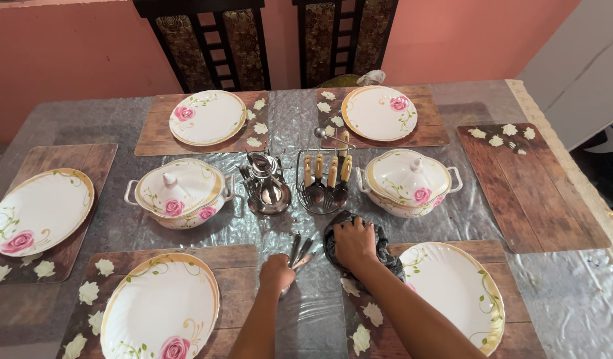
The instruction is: Setting a dining table with plates, bowls, glasses, and cutlery.
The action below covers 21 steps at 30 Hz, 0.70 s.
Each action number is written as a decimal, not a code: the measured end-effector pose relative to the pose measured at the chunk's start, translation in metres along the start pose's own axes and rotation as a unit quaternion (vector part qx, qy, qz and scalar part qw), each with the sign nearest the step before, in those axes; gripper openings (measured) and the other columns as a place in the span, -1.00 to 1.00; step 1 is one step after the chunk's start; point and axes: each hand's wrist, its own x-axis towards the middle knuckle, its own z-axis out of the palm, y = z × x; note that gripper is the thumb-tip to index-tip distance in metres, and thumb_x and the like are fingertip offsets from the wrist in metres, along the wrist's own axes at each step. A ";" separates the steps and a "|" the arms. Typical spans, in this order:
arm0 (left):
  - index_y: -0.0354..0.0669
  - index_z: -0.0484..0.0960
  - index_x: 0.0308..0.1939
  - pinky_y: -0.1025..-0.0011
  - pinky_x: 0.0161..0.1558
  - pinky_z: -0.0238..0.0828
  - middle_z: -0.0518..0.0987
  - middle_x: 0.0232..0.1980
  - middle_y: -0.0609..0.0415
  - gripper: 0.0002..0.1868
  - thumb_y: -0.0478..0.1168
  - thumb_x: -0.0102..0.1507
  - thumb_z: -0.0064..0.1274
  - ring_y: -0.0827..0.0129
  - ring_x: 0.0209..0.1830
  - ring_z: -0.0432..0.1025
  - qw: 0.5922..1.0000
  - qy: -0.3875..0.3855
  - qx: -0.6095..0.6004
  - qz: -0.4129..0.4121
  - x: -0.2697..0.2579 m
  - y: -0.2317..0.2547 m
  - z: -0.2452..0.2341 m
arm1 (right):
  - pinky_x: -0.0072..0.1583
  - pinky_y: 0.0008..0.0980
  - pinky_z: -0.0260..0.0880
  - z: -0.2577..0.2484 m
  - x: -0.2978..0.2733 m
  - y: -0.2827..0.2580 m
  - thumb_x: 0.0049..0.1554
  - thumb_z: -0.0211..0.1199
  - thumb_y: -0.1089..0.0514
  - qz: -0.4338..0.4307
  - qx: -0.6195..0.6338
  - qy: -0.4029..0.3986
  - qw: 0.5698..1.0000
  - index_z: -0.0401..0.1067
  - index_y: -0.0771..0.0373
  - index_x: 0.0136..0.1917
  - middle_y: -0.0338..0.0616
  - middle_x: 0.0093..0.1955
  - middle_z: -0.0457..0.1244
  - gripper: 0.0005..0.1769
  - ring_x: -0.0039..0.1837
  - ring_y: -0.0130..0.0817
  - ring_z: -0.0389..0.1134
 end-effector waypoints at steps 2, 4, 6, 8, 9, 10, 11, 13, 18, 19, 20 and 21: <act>-0.04 0.73 -0.13 0.11 0.07 0.51 0.67 -0.02 -0.08 -0.79 -0.19 0.15 0.21 -0.01 0.04 0.57 0.999 0.006 -0.028 -0.021 0.004 0.001 -0.004 | 0.29 0.14 0.27 -0.005 -0.003 0.000 0.05 0.25 0.07 -0.005 0.015 0.007 1.000 0.48 0.15 0.04 -0.07 0.07 0.36 -0.71 0.25 -0.03 0.30; -0.02 0.74 -0.13 0.11 0.05 0.52 0.69 -0.04 -0.08 -0.80 -0.16 0.17 0.20 -0.01 0.01 0.58 0.997 0.012 -0.058 -0.044 0.005 0.003 -0.008 | 0.27 0.09 0.29 -0.006 -0.007 0.002 0.05 0.26 0.06 -0.013 0.031 0.014 0.999 0.48 0.17 0.04 -0.06 0.05 0.37 -0.70 0.23 -0.03 0.31; -0.11 0.75 -0.14 0.18 -0.05 0.49 0.70 -0.10 -0.08 -0.76 -0.12 0.16 0.27 0.07 -0.09 0.60 0.978 0.054 -0.175 -0.098 0.007 0.005 -0.017 | 0.27 -0.04 0.32 -0.003 -0.008 0.002 0.04 0.22 0.10 -0.046 0.095 0.041 0.994 0.50 0.17 0.01 -0.07 0.05 0.39 -0.74 0.22 -0.05 0.33; -0.18 0.75 -0.16 0.24 -0.16 0.47 0.72 -0.15 -0.08 -0.77 -0.15 0.17 0.26 0.17 -0.20 0.61 0.955 0.054 -0.274 -0.102 0.014 0.008 -0.015 | 0.26 -0.07 0.33 0.011 -0.005 0.001 0.07 0.19 0.11 -0.061 0.159 0.053 0.984 0.51 0.17 0.02 -0.06 0.05 0.40 -0.75 0.19 -0.02 0.35; -0.24 0.76 -0.18 0.31 -0.28 0.45 0.73 -0.21 -0.07 -0.78 -0.19 0.18 0.25 0.27 -0.30 0.61 0.921 0.054 -0.371 -0.105 0.018 0.009 -0.014 | 0.24 -0.10 0.34 0.018 -0.004 -0.001 0.10 0.16 0.12 -0.074 0.222 0.065 0.970 0.52 0.17 0.03 -0.05 0.04 0.41 -0.75 0.17 0.00 0.37; -0.24 0.76 -0.18 0.31 -0.28 0.45 0.73 -0.21 -0.07 -0.78 -0.19 0.18 0.25 0.27 -0.30 0.61 0.921 0.054 -0.371 -0.106 0.014 0.016 -0.020 | 0.24 -0.10 0.34 0.017 -0.002 -0.004 0.10 0.16 0.12 -0.075 0.222 0.064 0.970 0.52 0.17 0.03 -0.05 0.04 0.41 -0.75 0.17 0.00 0.37; -0.26 0.76 -0.20 0.35 -0.39 0.37 0.74 -0.26 -0.02 -0.82 -0.23 0.20 0.19 0.35 -0.41 0.54 0.891 0.032 -0.444 -0.085 0.011 0.023 -0.026 | 0.23 -0.12 0.35 0.017 0.000 -0.007 0.16 0.13 0.06 -0.053 0.292 0.034 0.954 0.48 0.18 0.13 0.00 0.06 0.41 -0.69 0.15 0.00 0.40; -0.29 0.76 -0.22 0.40 -0.51 0.28 0.73 -0.31 0.03 -0.84 -0.28 0.23 0.14 0.44 -0.52 0.47 0.855 0.008 -0.515 -0.065 0.009 0.034 -0.028 | 0.21 -0.13 0.36 0.038 0.010 -0.010 0.23 0.10 0.00 -0.030 0.359 0.001 0.933 0.44 0.19 0.23 0.05 0.08 0.40 -0.62 0.13 0.01 0.43; -0.30 0.65 -0.17 0.44 -0.59 0.15 0.56 -0.44 0.09 -0.88 -0.30 0.28 0.10 0.48 -0.60 0.33 0.804 -0.029 -0.593 -0.026 0.023 0.038 -0.007 | 0.09 -0.23 0.45 0.022 0.011 -0.024 0.22 0.21 -0.11 0.128 0.680 -0.235 0.682 0.30 0.12 0.38 -0.13 0.06 0.38 -0.47 0.08 -0.20 0.43; -0.30 0.65 -0.17 0.44 -0.59 0.15 0.56 -0.44 0.09 -0.88 -0.30 0.28 0.10 0.48 -0.60 0.33 0.804 -0.029 -0.594 -0.026 0.024 0.036 -0.003 | 0.09 -0.23 0.45 0.021 0.010 -0.024 0.22 0.21 -0.11 0.128 0.680 -0.236 0.682 0.30 0.12 0.38 -0.13 0.06 0.38 -0.47 0.08 -0.20 0.43; -0.28 0.66 -0.15 0.45 -0.58 0.16 0.55 -0.43 0.10 -0.87 -0.32 0.27 0.07 0.48 -0.58 0.33 0.796 -0.036 -0.604 -0.012 0.025 0.033 0.000 | 0.06 -0.23 0.51 0.020 0.008 -0.024 0.17 0.27 0.01 0.136 0.683 -0.233 0.679 0.28 0.13 0.36 -0.17 0.03 0.40 -0.47 0.04 -0.22 0.46; -0.27 0.67 -0.12 0.45 -0.58 0.17 0.55 -0.41 0.11 -0.85 -0.35 0.26 0.05 0.49 -0.56 0.33 0.788 -0.043 -0.614 0.003 0.026 0.030 0.003 | 0.03 -0.24 0.56 0.019 0.007 -0.024 0.12 0.33 0.12 0.143 0.686 -0.230 0.675 0.25 0.14 0.34 -0.21 0.00 0.41 -0.45 0.00 -0.24 0.50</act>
